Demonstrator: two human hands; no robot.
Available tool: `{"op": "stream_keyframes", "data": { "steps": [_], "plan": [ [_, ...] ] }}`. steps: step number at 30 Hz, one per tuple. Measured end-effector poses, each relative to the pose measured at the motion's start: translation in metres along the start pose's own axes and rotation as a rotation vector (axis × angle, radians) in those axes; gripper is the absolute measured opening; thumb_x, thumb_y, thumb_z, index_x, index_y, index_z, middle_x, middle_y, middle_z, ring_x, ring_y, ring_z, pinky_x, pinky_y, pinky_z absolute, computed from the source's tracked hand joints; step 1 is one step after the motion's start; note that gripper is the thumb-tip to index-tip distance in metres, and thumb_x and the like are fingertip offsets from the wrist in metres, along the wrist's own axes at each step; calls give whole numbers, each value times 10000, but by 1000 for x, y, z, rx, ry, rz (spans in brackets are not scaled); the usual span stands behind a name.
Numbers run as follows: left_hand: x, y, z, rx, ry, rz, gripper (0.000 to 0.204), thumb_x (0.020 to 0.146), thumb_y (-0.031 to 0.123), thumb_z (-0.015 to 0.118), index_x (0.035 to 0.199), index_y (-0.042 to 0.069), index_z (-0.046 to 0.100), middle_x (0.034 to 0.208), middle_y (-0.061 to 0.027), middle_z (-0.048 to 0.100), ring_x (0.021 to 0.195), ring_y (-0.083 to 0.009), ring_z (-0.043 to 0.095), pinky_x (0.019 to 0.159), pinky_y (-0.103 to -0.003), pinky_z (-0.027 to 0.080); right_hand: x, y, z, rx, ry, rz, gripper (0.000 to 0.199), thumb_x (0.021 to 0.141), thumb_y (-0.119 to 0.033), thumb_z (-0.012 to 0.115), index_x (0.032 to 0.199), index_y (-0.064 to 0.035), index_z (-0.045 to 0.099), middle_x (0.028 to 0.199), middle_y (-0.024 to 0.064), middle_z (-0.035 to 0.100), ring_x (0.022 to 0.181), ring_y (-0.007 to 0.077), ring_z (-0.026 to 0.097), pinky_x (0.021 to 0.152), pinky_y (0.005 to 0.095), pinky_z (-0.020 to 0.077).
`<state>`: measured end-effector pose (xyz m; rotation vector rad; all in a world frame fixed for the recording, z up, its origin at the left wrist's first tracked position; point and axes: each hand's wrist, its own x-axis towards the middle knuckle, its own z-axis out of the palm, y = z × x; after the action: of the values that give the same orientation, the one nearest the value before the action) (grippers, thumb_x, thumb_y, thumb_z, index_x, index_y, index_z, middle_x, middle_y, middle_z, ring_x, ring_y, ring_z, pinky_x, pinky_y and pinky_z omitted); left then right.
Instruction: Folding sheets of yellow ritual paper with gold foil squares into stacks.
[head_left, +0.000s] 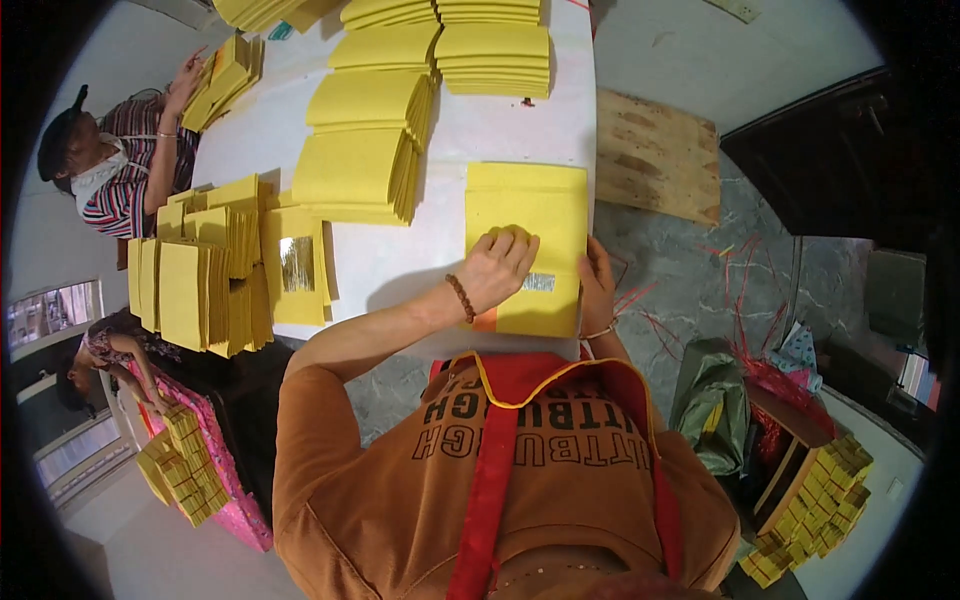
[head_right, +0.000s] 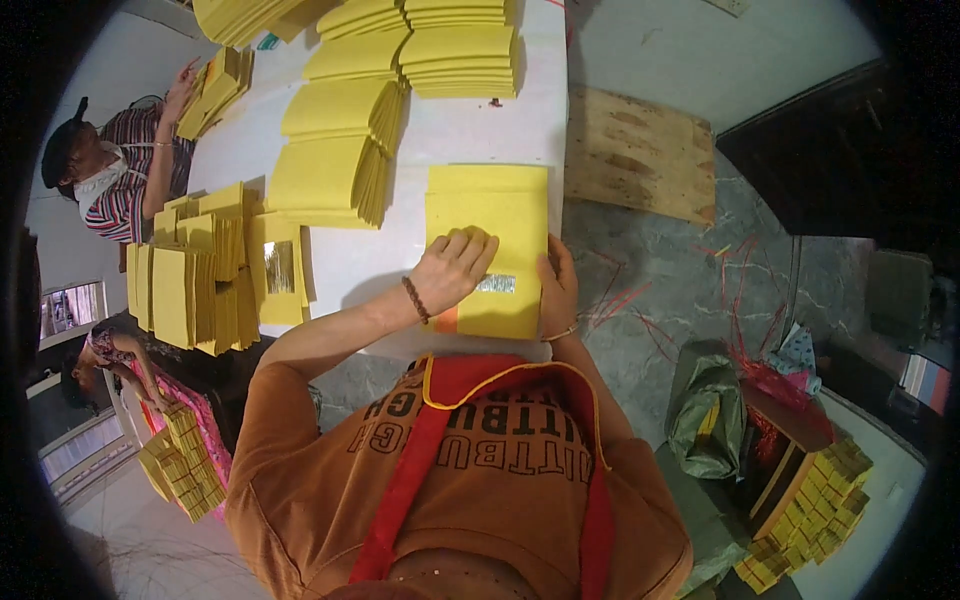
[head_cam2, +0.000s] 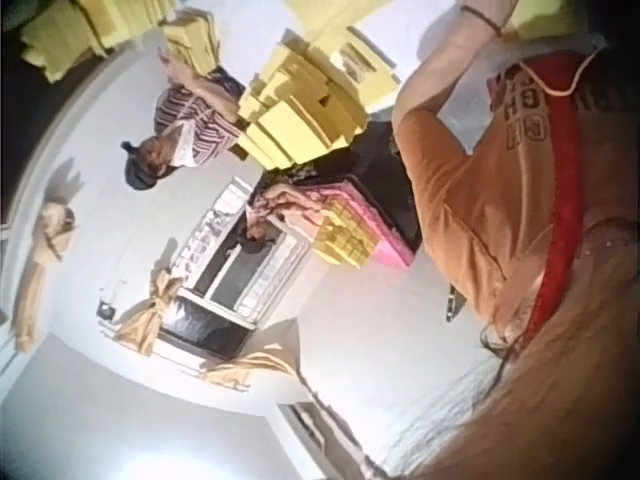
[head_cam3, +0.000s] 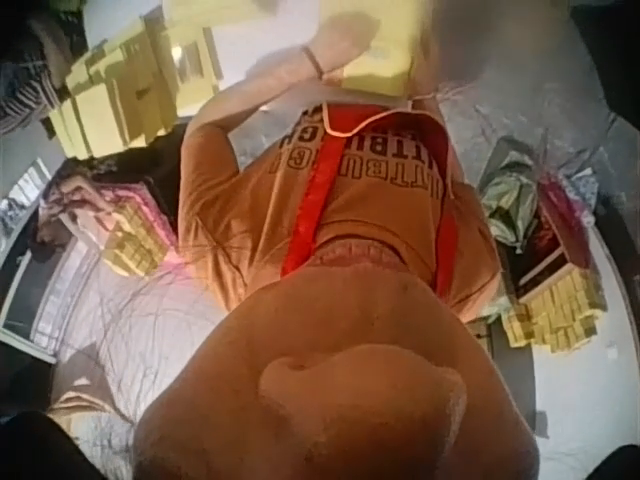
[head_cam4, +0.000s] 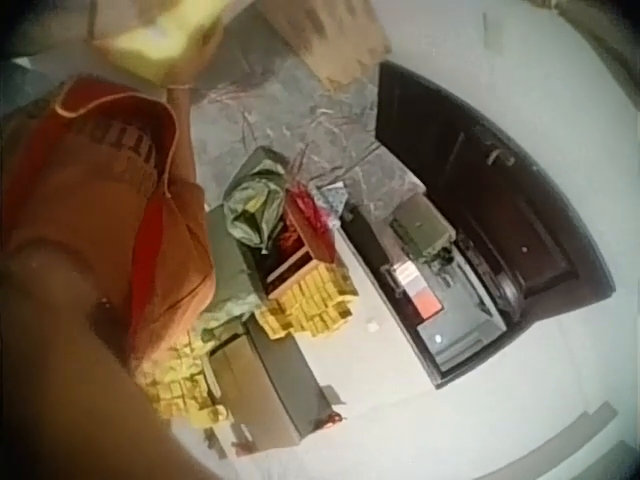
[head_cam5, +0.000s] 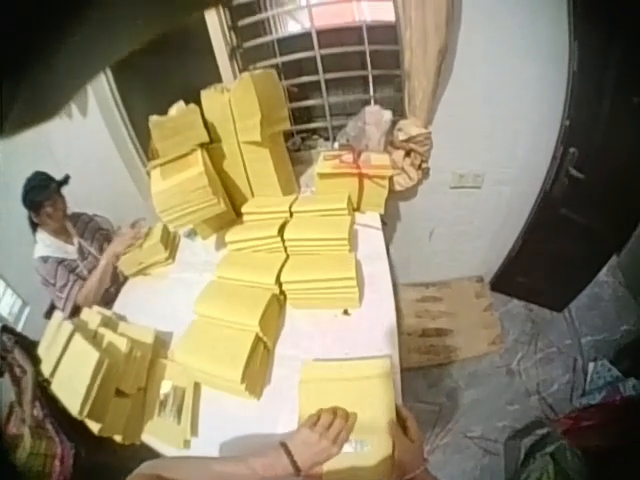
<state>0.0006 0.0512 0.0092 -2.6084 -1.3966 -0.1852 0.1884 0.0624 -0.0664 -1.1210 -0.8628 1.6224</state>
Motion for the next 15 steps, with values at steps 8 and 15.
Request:
{"op": "stream_keyframes", "data": {
  "steps": [8,15],
  "plan": [
    [63,-120,-70,-588,175,-274,353,780,82,529,1128,115,579,725,-157,598,672,-313,583,575,-399,470,9,2,-8,-40,133,138,357,919,-169,446,1231,3,418,1155,89,505,1052,167,472,887,272,371],
    [142,-240,26,-20,456,-191,357,785,29,491,1125,123,544,1018,-102,621,897,-266,594,752,-370,460,14,16,-15,-100,70,83,274,918,-155,447,1139,-5,506,1108,75,532,997,158,496,869,270,383]
  ]
}}
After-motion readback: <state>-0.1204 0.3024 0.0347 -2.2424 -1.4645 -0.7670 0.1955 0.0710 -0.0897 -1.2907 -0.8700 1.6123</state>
